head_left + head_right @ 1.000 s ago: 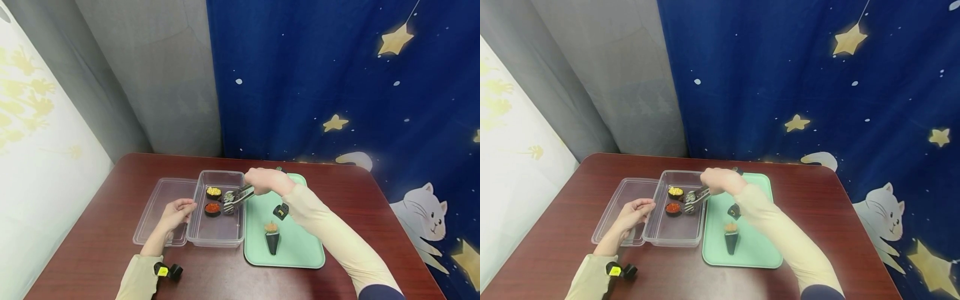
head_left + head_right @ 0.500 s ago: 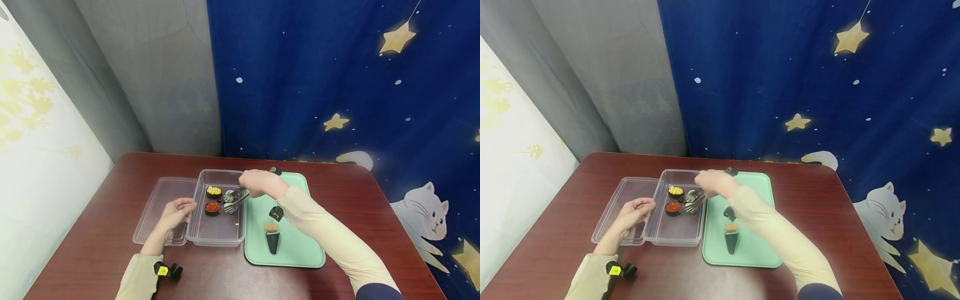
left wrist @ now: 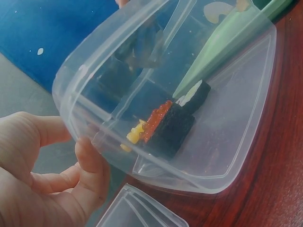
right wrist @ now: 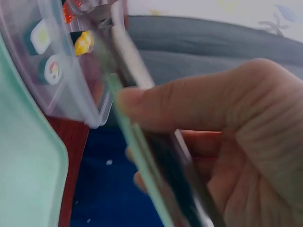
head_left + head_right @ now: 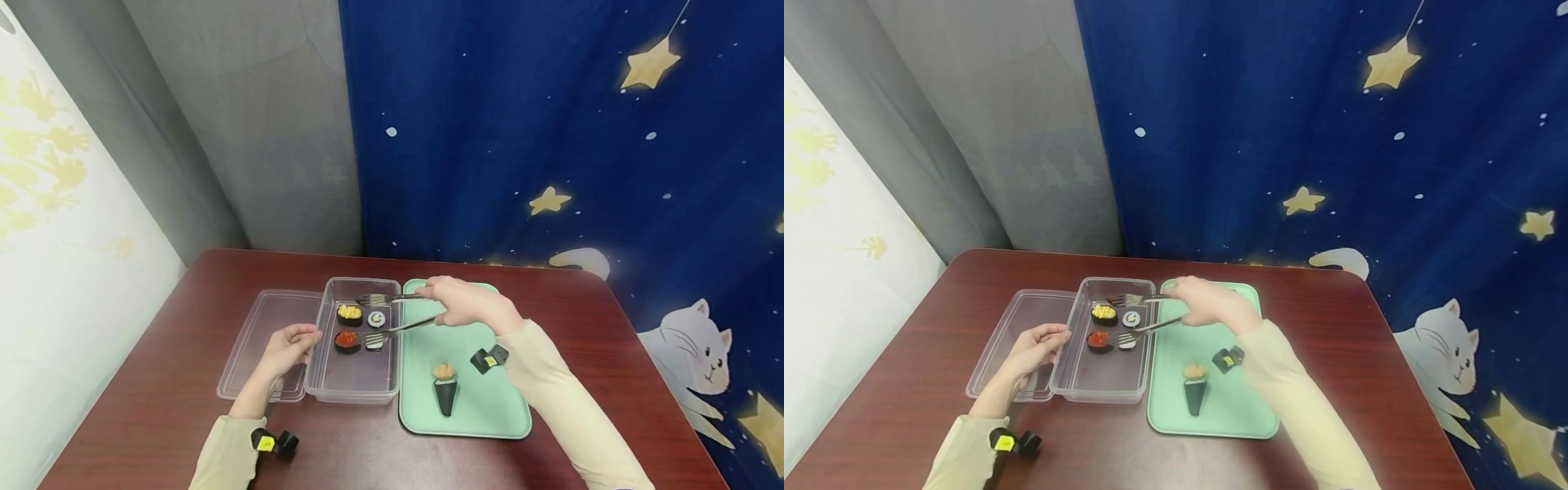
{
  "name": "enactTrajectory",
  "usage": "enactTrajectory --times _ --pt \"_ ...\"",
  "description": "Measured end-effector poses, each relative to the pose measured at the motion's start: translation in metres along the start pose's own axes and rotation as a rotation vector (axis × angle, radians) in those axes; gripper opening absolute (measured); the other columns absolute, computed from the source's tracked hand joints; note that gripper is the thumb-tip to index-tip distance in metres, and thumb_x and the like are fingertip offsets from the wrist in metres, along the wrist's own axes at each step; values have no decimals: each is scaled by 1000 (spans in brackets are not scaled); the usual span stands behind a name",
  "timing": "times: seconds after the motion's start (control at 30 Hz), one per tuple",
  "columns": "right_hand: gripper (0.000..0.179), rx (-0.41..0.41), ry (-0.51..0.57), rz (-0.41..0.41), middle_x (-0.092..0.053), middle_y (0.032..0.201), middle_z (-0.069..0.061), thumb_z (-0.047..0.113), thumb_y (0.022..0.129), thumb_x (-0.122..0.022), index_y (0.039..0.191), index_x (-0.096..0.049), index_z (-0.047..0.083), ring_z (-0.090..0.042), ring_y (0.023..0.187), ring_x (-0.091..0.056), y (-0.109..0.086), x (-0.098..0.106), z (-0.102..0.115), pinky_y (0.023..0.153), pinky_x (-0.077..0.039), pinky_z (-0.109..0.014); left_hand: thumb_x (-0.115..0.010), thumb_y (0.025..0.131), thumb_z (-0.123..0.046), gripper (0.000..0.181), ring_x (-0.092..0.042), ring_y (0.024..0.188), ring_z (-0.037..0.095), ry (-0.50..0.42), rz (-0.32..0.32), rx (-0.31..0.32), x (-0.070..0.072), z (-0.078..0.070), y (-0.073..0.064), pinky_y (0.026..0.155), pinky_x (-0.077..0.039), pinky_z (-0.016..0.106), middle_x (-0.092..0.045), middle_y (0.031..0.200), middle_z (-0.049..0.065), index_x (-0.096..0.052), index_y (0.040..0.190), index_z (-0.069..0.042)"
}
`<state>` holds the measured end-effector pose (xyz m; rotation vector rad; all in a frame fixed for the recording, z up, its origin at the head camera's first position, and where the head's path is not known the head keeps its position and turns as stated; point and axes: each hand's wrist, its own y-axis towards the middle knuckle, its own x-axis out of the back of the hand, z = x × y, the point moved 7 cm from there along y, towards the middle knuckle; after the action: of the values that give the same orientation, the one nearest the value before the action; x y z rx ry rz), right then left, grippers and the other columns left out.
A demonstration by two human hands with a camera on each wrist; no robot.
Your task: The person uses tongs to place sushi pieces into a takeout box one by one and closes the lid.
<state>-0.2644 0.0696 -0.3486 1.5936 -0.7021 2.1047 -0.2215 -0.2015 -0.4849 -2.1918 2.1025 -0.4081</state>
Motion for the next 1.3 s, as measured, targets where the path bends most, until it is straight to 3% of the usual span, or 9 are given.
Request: enactTrajectory --times 0.1,0.2,0.3,0.57,0.7,0.93,1.13,1.3 --pt "60 16 60 -110 -50 130 -21 9 79 -73 132 -48 -6 -33 119 -48 -20 -4 -6 95 -43 -43 -63 90 -12 34 -49 58 9 2 2 2 0 0 0 52 -46 21 -57 72 2 -53 113 10" --pt "63 59 99 -265 -54 122 -18 14 76 -76 130 -49 -8 -26 104 -55 -40 -10 -9 84 -49 -37 -63 90 -12 34 -49 58 9 -1 0 6 0 1 0 52 -46 21 -57 72 1 -53 114 10" --pt "65 46 157 -405 -57 113 -14 17 73 -77 128 -51 -7 -18 89 -53 -63 -20 -10 72 -49 -30 -63 90 -13 34 -49 57 8 -4 0 9 0 1 0 52 -46 21 -57 72 1 -53 114 10" --pt "67 -98 153 -693 -54 90 -4 15 61 -81 120 -56 -6 -5 64 -42 -121 -58 11 55 -39 -15 -64 89 -13 35 -49 57 8 -14 -3 10 0 -1 0 51 -46 20 -57 72 2 -53 114 10" --pt "71 -203 130 -803 -55 90 -2 16 55 -82 119 -58 -5 -3 64 -43 -146 -72 27 55 -37 -10 -63 90 -13 36 -49 57 8 -18 4 7 0 -1 0 52 -46 20 -58 73 2 -52 114 10" --pt "77 -407 101 -818 -54 90 6 22 50 -84 119 -59 -1 -1 67 -45 -175 -100 48 54 -41 -20 -63 90 -13 36 -49 57 8 -21 6 15 0 0 0 52 -46 21 -58 76 3 -52 115 10" --pt "79 -509 89 -823 -48 85 12 22 44 -86 116 -61 0 3 61 -37 -187 -123 59 49 -34 -17 -64 90 -15 37 -49 58 8 0 5 8 0 -2 -1 53 -46 22 -57 75 3 -52 115 9" --pt "80 -630 120 -778 -48 84 11 23 44 -86 117 -61 4 3 55 -34 -191 -139 63 46 -32 -19 -64 90 -15 37 -48 58 9 8 6 8 0 -3 -2 53 -46 22 -56 73 3 -52 115 9"
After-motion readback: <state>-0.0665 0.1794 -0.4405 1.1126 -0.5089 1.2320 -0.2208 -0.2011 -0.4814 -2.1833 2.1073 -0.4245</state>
